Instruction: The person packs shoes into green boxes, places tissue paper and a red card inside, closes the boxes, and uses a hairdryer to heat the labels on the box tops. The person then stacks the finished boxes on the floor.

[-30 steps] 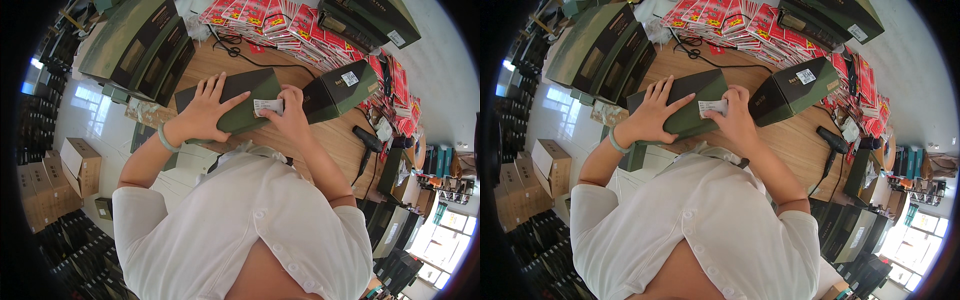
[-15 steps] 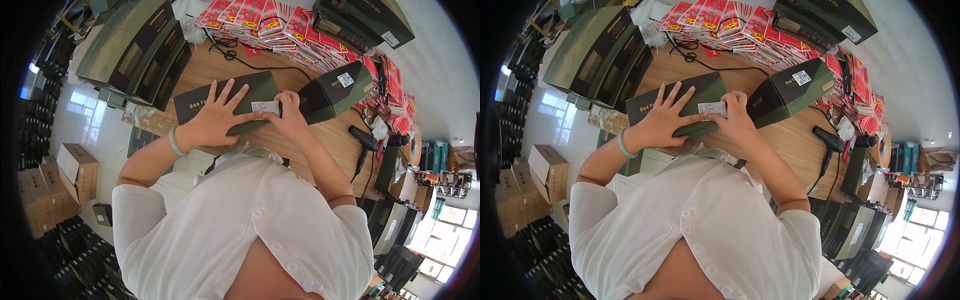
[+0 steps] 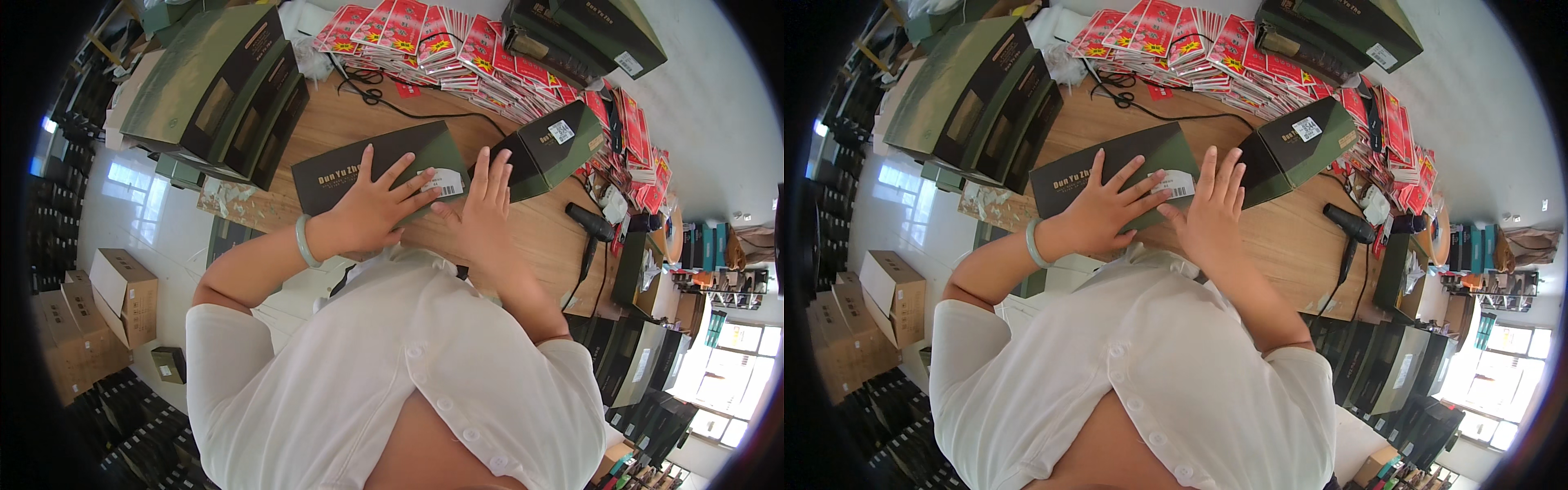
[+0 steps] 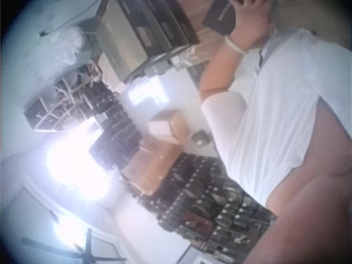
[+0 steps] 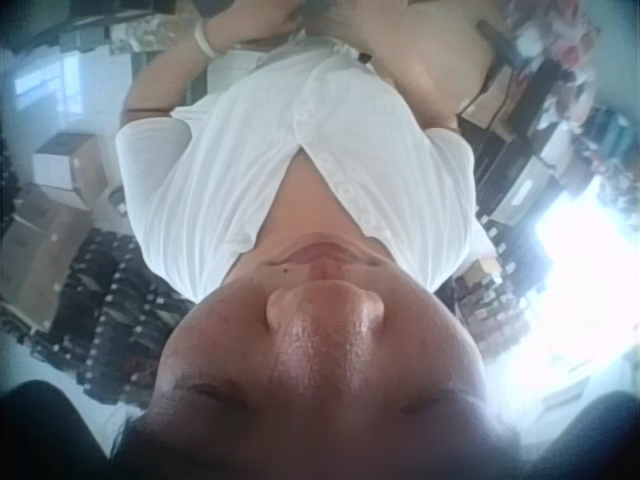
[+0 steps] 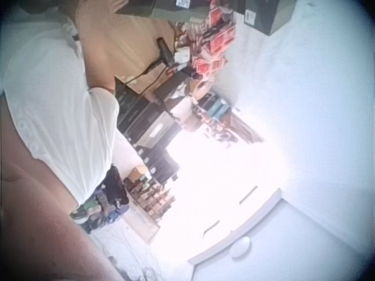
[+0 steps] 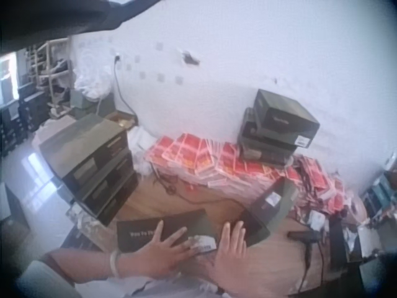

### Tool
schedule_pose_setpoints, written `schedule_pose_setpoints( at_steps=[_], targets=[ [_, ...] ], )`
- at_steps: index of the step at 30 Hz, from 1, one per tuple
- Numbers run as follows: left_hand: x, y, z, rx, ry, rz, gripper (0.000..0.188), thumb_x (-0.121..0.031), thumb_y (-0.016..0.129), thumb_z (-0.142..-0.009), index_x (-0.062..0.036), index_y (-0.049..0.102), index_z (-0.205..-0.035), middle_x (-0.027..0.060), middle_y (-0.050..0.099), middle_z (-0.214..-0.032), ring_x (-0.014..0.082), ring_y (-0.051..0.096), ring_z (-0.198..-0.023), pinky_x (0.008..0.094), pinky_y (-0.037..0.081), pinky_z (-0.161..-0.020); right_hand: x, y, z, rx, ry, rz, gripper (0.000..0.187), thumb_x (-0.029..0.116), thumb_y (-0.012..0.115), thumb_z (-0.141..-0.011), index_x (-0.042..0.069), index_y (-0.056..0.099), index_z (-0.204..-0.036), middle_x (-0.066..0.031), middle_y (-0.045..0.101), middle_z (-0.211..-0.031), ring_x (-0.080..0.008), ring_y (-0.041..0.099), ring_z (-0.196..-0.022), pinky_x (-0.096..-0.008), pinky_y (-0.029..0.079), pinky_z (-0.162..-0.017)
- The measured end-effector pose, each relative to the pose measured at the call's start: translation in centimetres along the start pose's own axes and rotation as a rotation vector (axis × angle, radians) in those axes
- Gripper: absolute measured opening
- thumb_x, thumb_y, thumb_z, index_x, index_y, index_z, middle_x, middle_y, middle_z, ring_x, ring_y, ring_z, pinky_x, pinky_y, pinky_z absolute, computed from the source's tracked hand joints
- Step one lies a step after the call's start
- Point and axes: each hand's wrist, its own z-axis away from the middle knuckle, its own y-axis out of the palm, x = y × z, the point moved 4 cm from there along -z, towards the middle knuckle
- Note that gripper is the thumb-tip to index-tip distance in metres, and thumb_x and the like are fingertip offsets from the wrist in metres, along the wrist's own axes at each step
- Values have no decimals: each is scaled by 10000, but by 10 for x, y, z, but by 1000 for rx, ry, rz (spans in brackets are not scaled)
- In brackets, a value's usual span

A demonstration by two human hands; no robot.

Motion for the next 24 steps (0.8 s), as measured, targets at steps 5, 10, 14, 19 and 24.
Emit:
schedule_pose_setpoints(
  at_steps=[5, 10, 14, 19, 24],
  targets=[
    [1, 5, 6, -20, -38, 31, 755, -366, 701, -775, -218, 405, -1454, 67, 315, -1538, 357, 224, -1440, 750, 180, -1038, 16, 23, 17, 131, -317, 163, 906, 435, 648, -850, 26, 195, -1519, -170, 151, -1592, -402, 126, -1464, -625, 102, -1139],
    [1, 4, 13, -94, -39, 102, 613, -317, 670, -822, -167, 479, -1384, 97, 387, -1480, 353, 270, -1413, 771, 205, -1020, 1, 34, 13, 174, -306, 192, 842, 421, 641, -848, 60, 261, -1507, -96, 259, -1571, -305, 189, -1468, -623, 54, -1145],
    [3, 2, 16, -121, -33, 131, 572, -270, 682, -816, -162, 515, -1352, 92, 403, -1460, 330, 269, -1415, 772, 206, -1022, -25, 24, 7, 154, -187, 260, 806, 413, 616, -869, 48, 272, -1499, -118, 279, -1559, -308, 187, -1468, -641, 26, -1135],
    [12, 4, 22, -233, -63, 315, 320, -153, 643, -850, -112, 621, -1166, 91, 538, -1265, 320, 436, -1306, 641, 252, -1087, -9, 9, -32, -113, -122, 119, 823, 525, 468, -935, 5, 200, -1514, -225, 157, -1579, -405, 67, -1475, -653, -11, -1120],
    [22, -19, 32, -631, -330, 742, 168, -106, 608, -879, -36, 597, -1032, 170, 568, -1070, 353, 548, -1009, 436, 430, -943, 21, 72, -76, 75, -221, 263, 842, 639, 395, -931, 123, 147, -1549, -225, 114, -1587, -437, 63, -1464, -656, 61, -1124]
  ],
)
